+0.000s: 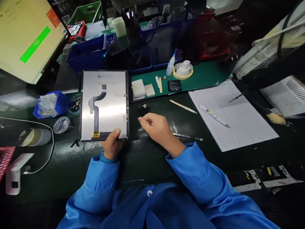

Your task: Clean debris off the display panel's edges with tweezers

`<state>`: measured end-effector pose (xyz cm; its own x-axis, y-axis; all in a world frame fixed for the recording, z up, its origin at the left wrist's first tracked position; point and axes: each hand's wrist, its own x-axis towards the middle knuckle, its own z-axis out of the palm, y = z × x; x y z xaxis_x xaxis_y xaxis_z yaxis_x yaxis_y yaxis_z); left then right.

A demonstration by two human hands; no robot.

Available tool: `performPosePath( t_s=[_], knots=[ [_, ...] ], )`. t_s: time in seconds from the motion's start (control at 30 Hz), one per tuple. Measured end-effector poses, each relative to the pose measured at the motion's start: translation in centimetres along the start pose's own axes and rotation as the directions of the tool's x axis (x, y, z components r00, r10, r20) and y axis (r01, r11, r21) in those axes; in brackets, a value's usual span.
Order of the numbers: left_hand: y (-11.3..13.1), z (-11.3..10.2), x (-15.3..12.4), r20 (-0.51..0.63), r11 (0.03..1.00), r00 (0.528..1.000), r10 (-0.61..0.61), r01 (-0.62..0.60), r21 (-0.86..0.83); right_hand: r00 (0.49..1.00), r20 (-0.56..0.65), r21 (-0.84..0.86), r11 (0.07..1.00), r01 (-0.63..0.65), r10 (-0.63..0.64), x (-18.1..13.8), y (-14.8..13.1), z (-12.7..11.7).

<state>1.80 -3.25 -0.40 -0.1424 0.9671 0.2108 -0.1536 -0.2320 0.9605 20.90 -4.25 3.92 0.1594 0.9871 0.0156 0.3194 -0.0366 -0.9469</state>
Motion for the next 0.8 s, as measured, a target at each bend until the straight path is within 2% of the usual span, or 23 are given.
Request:
performPosePath(
  t_s=[0.1, 0.2, 0.27, 0.33, 0.47, 0.57, 0.67, 0.8],
  knots=[
    [0.2, -0.1, 0.0, -0.01, 0.999, 1.0, 0.001, -0.001, 0.037, 0.987, 0.157, 0.189, 0.982, -0.006, -0.024, -0.4, -0.5, 0.3],
    [0.2, -0.2, 0.0, -0.007, 0.999, 1.0, -0.001, 0.001, 0.042, 0.929, 0.369, 0.302, 0.95, -0.077, -0.042, -0.9, -1.2, 0.6],
    [0.3, -0.2, -0.1, 0.005, 0.999, 1.0, -0.004, 0.003, 0.044, 0.898, 0.435, 0.347, 0.931, -0.109, -0.057, -1.1, -1.4, 0.7],
    [0.4, -0.1, -0.3, 0.023, 0.998, 1.0, -0.012, 0.011, 0.065, 0.891, 0.449, 0.371, 0.921, -0.122, -0.063, -1.1, -1.5, 0.8],
    [0.2, -0.2, -0.5, 0.068, 0.991, 0.998, -0.008, -0.001, 0.132, 0.9, 0.433, 0.33, 0.938, -0.108, -0.049, -1.2, -1.3, 0.9],
    [-0.1, -0.4, -0.6, 0.112, 0.983, 0.994, -0.001, -0.02, 0.181, 0.925, 0.375, 0.243, 0.969, -0.037, -0.059, -1.3, -1.1, 1.1],
    [-0.3, -0.5, -0.7, 0.154, 0.972, 0.988, 0.01, -0.045, 0.229, 0.975, 0.207, 0.063, 0.996, 0.066, -0.078, -1.1, -0.6, 1.4],
    [-0.2, -0.4, -0.8, 0.124, 0.969, 0.991, 0.048, -0.076, 0.235, 0.997, -0.037, -0.119, 0.991, 0.063, -0.068, -0.2, 0.3, 1.0]
  ],
)
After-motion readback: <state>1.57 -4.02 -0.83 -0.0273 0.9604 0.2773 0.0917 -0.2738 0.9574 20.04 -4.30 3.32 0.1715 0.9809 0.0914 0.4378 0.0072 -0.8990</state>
